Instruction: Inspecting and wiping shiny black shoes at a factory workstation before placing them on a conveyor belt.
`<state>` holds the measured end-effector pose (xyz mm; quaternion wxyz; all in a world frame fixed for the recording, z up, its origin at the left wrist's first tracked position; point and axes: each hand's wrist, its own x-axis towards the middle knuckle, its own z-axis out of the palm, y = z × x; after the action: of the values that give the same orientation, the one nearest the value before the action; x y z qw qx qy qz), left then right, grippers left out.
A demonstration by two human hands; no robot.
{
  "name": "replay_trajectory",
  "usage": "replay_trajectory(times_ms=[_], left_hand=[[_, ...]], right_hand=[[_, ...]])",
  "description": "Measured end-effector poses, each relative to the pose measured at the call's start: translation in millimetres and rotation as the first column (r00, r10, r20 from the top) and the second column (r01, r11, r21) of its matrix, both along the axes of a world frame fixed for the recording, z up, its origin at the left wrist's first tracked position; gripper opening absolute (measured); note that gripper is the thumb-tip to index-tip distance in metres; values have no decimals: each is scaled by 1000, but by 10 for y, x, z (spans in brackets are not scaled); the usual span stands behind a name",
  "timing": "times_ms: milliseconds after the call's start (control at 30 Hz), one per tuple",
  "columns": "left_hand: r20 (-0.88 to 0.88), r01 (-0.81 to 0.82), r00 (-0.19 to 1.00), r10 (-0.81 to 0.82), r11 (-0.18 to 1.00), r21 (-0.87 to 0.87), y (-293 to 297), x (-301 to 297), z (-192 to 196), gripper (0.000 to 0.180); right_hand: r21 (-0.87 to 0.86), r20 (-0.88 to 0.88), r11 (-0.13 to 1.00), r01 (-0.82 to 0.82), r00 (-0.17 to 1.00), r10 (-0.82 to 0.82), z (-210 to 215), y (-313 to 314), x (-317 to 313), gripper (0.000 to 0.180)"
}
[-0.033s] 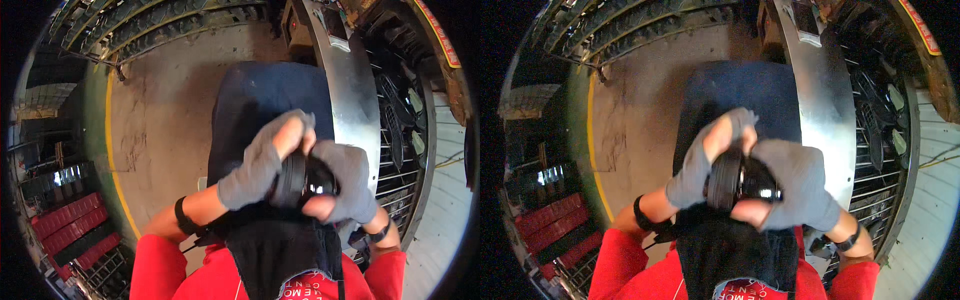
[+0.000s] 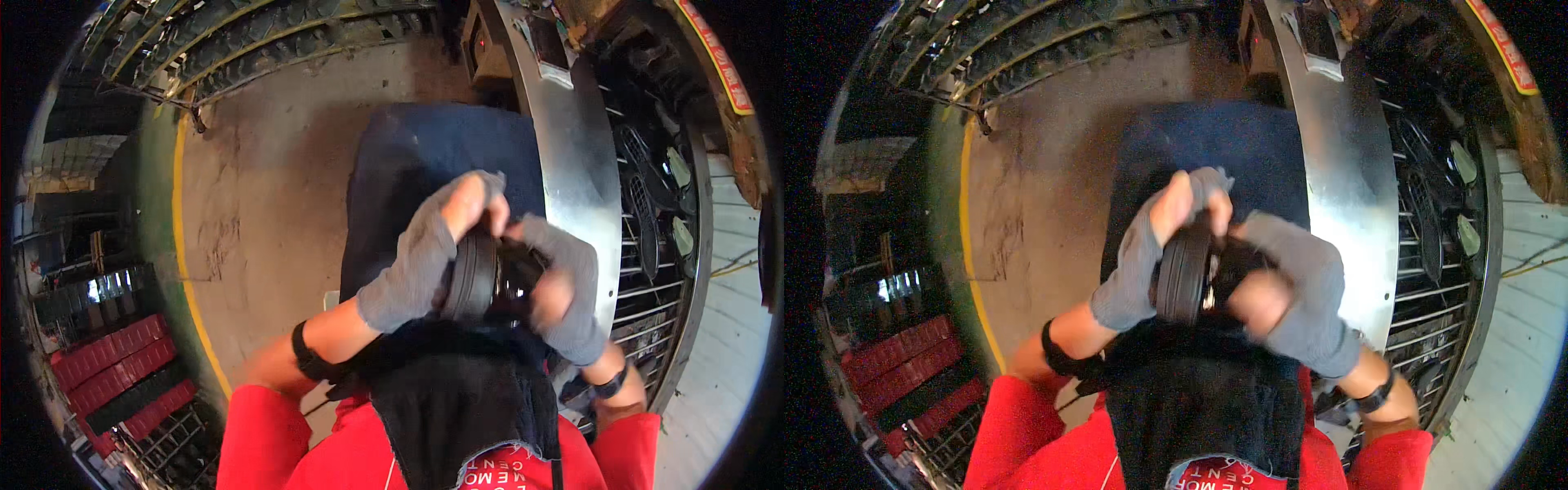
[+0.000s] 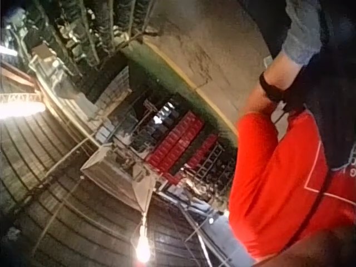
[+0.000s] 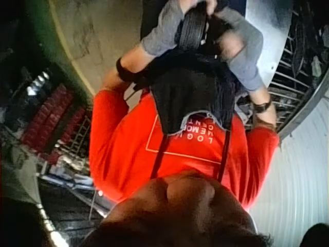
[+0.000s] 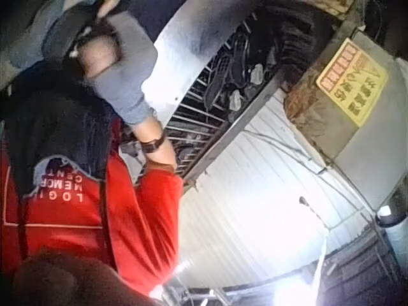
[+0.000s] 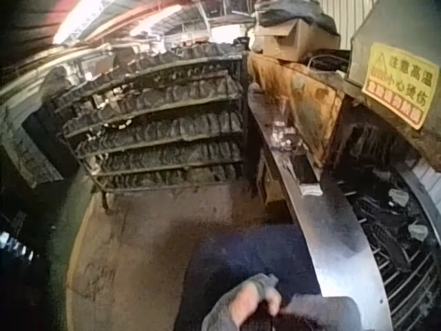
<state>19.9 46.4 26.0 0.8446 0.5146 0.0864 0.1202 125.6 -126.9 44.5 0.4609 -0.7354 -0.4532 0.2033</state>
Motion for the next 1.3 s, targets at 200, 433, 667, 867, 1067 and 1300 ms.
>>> replay_trajectory(times_ms=[200,433,667,867,1067,1300], left_hand=[[123,-454,891,437,853,259,-219,89,55,40],[-270,-94,955,121,990,108,426,-2,-34,38],[-304,-274,936,179,912,-306,245,137,-751,83],[-251,-210,961,116,896,-392,303,22,-856,101],[-219,-149,975,36,839,-524,213,-25,-602,91],[-151,-144,979,139,989,-20,6,-40,-11,102]], right_hand=[[-35,-856,877,479,438,-273,-200,262,85,80],[-82,415,603,-794,522,745,1083,894,170,78],[53,453,580,-813,537,712,-86,630,-505,47],[-179,-479,979,-95,878,-2,-141,-158,239,35],[-114,-746,986,-118,666,-7,-305,-148,-22,37],[330,-416,932,150,910,1,43,501,-25,101]])
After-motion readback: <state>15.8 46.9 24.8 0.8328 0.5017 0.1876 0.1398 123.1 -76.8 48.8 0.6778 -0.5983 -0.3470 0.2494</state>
